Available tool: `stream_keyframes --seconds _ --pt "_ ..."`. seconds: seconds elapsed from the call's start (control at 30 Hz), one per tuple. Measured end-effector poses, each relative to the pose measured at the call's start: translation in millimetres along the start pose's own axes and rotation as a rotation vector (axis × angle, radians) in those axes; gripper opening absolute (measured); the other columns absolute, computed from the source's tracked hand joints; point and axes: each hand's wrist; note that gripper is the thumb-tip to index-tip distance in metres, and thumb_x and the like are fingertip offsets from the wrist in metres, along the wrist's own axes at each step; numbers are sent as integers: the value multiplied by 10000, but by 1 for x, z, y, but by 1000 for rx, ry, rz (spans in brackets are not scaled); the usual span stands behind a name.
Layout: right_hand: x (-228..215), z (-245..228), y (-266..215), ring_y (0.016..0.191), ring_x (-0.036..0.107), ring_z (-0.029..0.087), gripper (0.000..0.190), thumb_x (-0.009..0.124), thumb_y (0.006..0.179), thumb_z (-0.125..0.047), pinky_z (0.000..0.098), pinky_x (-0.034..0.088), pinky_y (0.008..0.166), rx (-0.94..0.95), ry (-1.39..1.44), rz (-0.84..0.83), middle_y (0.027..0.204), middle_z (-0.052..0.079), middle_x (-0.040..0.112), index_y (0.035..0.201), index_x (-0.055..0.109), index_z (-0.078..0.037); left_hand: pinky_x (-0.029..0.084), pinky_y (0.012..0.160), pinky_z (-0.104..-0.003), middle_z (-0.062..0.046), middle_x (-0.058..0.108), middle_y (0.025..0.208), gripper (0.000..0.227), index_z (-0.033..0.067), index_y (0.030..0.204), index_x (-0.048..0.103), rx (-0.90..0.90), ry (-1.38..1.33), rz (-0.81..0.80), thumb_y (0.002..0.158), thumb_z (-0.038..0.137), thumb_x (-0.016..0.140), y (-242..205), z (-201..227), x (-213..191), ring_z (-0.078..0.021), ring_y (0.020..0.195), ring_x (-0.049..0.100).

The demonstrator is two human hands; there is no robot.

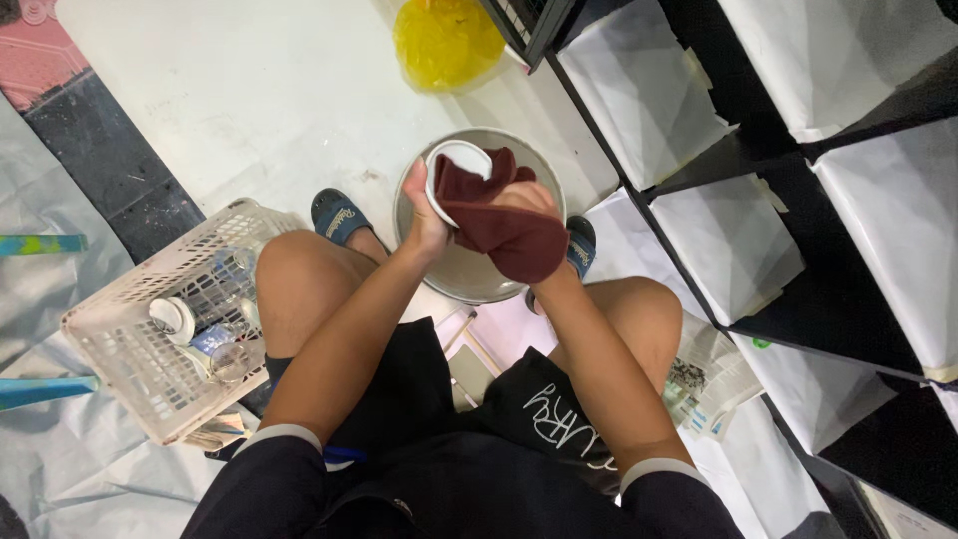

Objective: The person sits on the floor and dries various dishes and glasses with a maroon cloth, then places them on a nearby shelf. The items include a wine glass, a white bowl, a blue-and-white patterned bowl, a clear glass, and a striped mug.

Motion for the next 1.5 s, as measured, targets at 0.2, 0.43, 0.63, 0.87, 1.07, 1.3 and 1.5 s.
stream_keyframes --seconds 0.2,0.43,0.63,0.87,1.07,1.3,1.5 --pt "1 -14 -2 1190 607 193 361 823 818 -329 442 333 1102 -7 -166 -65 1168 -44 713 1153 736 -226 453 1151 -425 -158 621 1398 961 30 1432 533 -141 -54 -81 930 791 229 -7 9 13 -285 1307 595" --pt "20 -12 -12 1439 456 279 631 689 810 -173 492 245 1157 39 -200 -199 1498 73 565 1429 579 -136 440 1170 -460 -182 587 1424 963 -17 1474 481 -139 113 -159 962 775 285 -10 15 19 -301 1324 585" --pt "8 -8 -4 1428 497 313 617 716 878 -134 471 327 1219 87 -49 -88 1470 100 568 1464 526 -94 396 1181 -396 -101 564 1454 871 55 1505 433 -41 404 -273 986 736 275 -7 23 16 -224 1353 537" --pt "1 6 -11 945 699 295 319 767 774 -28 359 558 844 171 112 166 1018 95 718 1084 729 -94 520 807 -378 -61 716 1068 630 61 1241 646 -210 528 -164 1030 582 361 -9 48 28 -196 962 652" --pt "-24 17 3 957 677 343 611 924 492 -263 368 546 847 316 -425 52 1028 157 704 1015 716 -27 457 667 -391 -156 651 808 401 16 937 693 226 1305 -176 1090 364 564 -23 79 56 -248 707 601" --pt "-43 -3 23 986 651 338 927 973 195 -428 399 518 886 340 -294 -202 1058 153 674 999 694 -59 425 561 -344 -155 573 683 286 -17 876 596 351 1094 -175 1014 233 606 -25 93 86 -217 572 529" --pt "-41 -21 40 1024 611 374 1048 942 267 -331 416 500 874 90 -155 -158 1092 151 639 1243 666 -68 358 560 -357 -128 446 644 382 -20 811 525 305 1078 -203 1091 238 559 -17 96 72 -174 588 394"
Point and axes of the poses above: each hand's wrist, its own y-axis towards the middle knuckle, its own x-axis out of the palm, z = x × y
